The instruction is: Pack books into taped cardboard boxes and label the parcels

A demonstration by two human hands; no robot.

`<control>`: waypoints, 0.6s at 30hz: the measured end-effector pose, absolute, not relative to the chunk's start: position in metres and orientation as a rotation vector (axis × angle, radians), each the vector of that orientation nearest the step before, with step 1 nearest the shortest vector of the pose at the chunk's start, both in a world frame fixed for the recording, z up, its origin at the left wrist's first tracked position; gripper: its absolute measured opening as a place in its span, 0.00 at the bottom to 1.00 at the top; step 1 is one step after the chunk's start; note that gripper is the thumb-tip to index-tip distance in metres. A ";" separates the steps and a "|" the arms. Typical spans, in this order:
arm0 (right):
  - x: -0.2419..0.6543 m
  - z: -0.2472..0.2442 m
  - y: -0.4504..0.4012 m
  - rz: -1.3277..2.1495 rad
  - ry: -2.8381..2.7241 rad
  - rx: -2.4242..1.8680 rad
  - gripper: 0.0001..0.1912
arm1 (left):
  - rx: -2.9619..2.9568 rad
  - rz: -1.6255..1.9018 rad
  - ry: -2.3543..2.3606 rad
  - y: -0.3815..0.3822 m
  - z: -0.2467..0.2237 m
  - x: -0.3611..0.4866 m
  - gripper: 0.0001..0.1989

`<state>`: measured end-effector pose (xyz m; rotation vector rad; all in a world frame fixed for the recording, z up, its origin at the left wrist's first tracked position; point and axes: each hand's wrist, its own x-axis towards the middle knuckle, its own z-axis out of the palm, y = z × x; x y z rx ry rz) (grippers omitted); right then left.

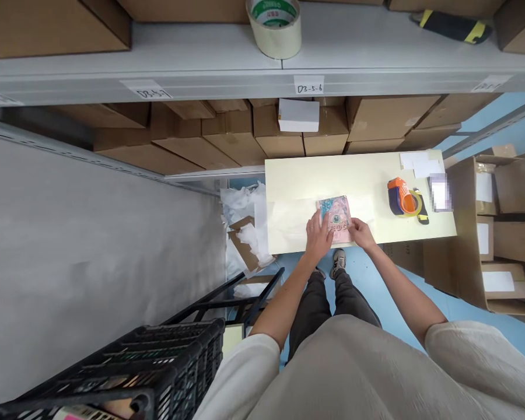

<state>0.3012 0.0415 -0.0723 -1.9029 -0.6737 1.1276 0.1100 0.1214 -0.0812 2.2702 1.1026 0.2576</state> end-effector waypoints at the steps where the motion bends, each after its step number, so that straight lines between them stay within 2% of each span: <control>1: 0.302 -0.075 0.039 1.086 -0.734 -1.966 0.22 | 2.289 0.223 1.088 0.120 -0.082 0.111 0.31; 6: 0.309 -0.076 0.022 0.725 -0.988 -2.256 0.21 | 2.335 0.102 1.068 0.115 -0.083 0.116 0.30; 10: 0.313 -0.074 0.006 0.485 -0.940 -2.438 0.23 | 2.346 0.027 1.078 0.115 -0.082 0.116 0.31; 18: 0.319 -0.070 0.010 0.566 -0.717 -2.292 0.28 | 2.357 -0.013 1.077 0.116 -0.080 0.118 0.35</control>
